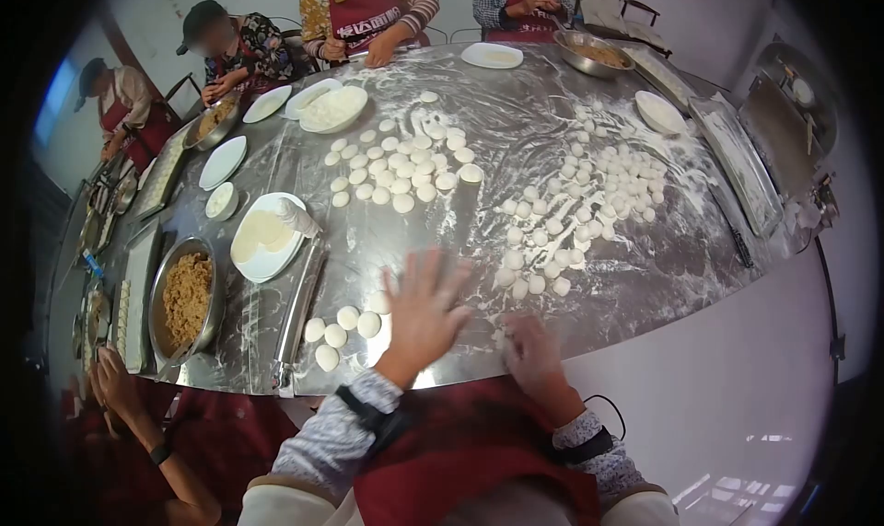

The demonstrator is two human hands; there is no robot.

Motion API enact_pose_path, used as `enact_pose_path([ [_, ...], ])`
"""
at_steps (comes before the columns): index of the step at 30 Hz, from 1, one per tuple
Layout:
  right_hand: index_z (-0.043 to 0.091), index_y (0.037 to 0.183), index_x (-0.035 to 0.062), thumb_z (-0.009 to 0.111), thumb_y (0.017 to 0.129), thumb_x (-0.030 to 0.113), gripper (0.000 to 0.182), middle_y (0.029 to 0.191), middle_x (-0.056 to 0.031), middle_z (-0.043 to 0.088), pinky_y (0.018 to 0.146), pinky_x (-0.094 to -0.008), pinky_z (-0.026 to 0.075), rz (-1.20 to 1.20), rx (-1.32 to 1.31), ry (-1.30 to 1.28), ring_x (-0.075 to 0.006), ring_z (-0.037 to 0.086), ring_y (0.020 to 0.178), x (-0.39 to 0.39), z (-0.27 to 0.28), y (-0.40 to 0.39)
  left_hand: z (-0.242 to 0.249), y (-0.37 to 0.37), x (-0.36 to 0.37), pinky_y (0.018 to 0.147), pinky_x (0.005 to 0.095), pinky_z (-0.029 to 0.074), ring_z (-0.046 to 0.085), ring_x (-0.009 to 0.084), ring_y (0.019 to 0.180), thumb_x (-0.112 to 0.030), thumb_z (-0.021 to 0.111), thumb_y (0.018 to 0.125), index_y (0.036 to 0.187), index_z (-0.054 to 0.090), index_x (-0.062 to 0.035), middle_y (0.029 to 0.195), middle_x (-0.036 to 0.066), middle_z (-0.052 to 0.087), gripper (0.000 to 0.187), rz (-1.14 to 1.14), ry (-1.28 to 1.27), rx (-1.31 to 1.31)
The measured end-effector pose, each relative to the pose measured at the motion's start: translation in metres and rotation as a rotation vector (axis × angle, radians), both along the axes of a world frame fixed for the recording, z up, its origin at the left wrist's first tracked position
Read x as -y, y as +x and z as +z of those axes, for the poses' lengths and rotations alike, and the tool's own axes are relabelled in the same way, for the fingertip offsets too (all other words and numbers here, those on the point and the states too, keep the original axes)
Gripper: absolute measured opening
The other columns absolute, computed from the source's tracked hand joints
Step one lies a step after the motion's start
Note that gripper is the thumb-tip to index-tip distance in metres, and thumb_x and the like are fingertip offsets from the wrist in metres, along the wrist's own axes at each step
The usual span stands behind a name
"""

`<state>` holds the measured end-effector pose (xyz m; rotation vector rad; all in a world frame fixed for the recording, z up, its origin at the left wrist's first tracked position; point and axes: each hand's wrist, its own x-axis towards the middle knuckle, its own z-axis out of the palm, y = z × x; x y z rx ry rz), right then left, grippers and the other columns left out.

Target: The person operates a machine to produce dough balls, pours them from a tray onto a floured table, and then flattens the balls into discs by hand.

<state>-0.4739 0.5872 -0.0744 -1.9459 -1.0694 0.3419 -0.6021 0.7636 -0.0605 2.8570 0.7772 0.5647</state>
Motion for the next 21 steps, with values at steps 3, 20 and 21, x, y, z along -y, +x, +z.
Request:
enact_pose_path([
  [3,0.058,0.13,0.0076,0.062,0.085,-0.002,0.046,0.104,-0.017,0.062,0.076,-0.0419,0.052,0.251,0.065,0.013,-0.0311,0.063,0.09,-0.021,0.01,-0.024,0.019,-0.071,-0.008,0.113,0.0685,0.015,0.018,0.0466,0.148,-0.047,0.067,0.088,0.152,0.042,-0.0189,0.16,0.025,0.025,0.074,0.274,-0.108,0.006],
  [20,0.038,0.154,0.0302,0.073,0.085,0.042,0.078,0.159,-0.0168,0.033,0.105,-0.0689,0.035,0.469,0.703,-0.254,-0.048,0.037,0.139,-0.172,0.047,0.03,0.023,-0.034,-0.09,0.112,0.0698,0.02,0.024,0.0476,0.146,-0.045,0.061,0.094,0.154,0.038,-0.0272,0.159,0.019,0.03,0.067,0.174,-0.141,0.067],
  [21,0.038,0.154,0.0302,0.073,0.085,0.042,0.078,0.159,-0.0168,0.033,0.105,-0.0689,0.035,0.468,0.701,-0.26,-0.048,0.037,0.139,-0.169,0.034,0.03,0.018,-0.055,-0.077,0.112,0.0699,0.02,0.025,0.0471,0.145,-0.045,0.062,0.093,0.154,0.039,-0.0275,0.159,0.019,0.03,0.067,0.129,-0.158,0.055],
])
